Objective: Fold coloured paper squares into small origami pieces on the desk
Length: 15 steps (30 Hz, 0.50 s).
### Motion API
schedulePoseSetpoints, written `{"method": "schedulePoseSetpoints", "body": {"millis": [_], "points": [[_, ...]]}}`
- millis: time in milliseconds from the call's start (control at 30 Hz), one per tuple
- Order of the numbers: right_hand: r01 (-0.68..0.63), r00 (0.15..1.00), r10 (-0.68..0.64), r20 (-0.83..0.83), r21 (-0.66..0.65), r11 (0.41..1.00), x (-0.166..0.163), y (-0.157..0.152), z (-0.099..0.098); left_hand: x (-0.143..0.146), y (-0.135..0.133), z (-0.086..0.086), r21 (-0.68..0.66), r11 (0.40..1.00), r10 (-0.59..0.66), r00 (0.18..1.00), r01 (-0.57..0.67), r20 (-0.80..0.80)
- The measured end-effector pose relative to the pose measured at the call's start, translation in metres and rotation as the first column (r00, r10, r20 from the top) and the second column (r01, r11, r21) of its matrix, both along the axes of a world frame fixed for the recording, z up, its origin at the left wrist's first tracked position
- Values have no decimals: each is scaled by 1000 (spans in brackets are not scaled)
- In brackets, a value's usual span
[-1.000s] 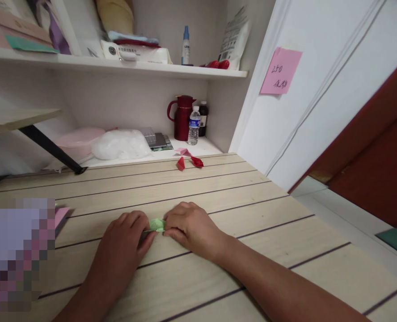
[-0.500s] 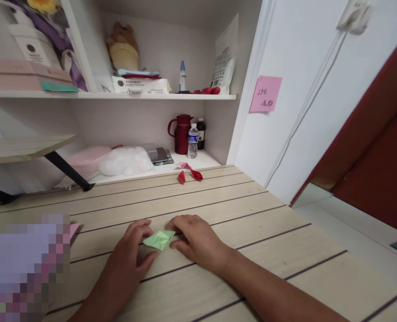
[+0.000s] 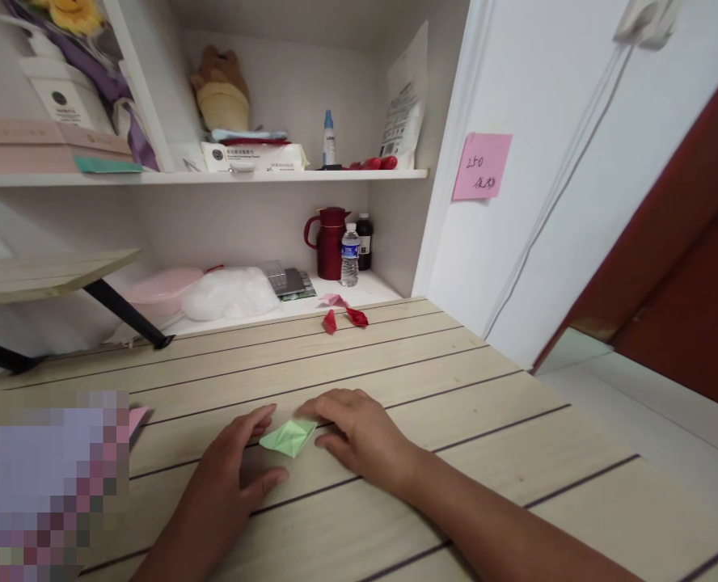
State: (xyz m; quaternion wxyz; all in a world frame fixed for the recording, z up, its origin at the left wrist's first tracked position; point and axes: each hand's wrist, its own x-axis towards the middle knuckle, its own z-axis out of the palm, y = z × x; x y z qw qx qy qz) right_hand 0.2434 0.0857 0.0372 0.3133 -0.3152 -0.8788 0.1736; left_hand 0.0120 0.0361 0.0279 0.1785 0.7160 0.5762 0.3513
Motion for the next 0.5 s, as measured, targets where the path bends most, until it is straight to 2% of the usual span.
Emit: {"method": "schedulePoseSetpoints", "body": {"millis": [100,233,367,500], "points": [[-59,996,60,-66,24,998,0,4,-2,-3,0,4,-12,999,39,989,-38,144],[-38,995,39,-86,18,999,-3,5,-2,-9,2,7,-103,989,127,954,-103,270],[61,998,-61,-21,1,998,-8,4,0,-12,7,2,-157,979,175,934,-131,313],[245,969,-245,11,-17,969,-12,11,-2,-8,9,0,-144,972,225,909,-185,351]]}}
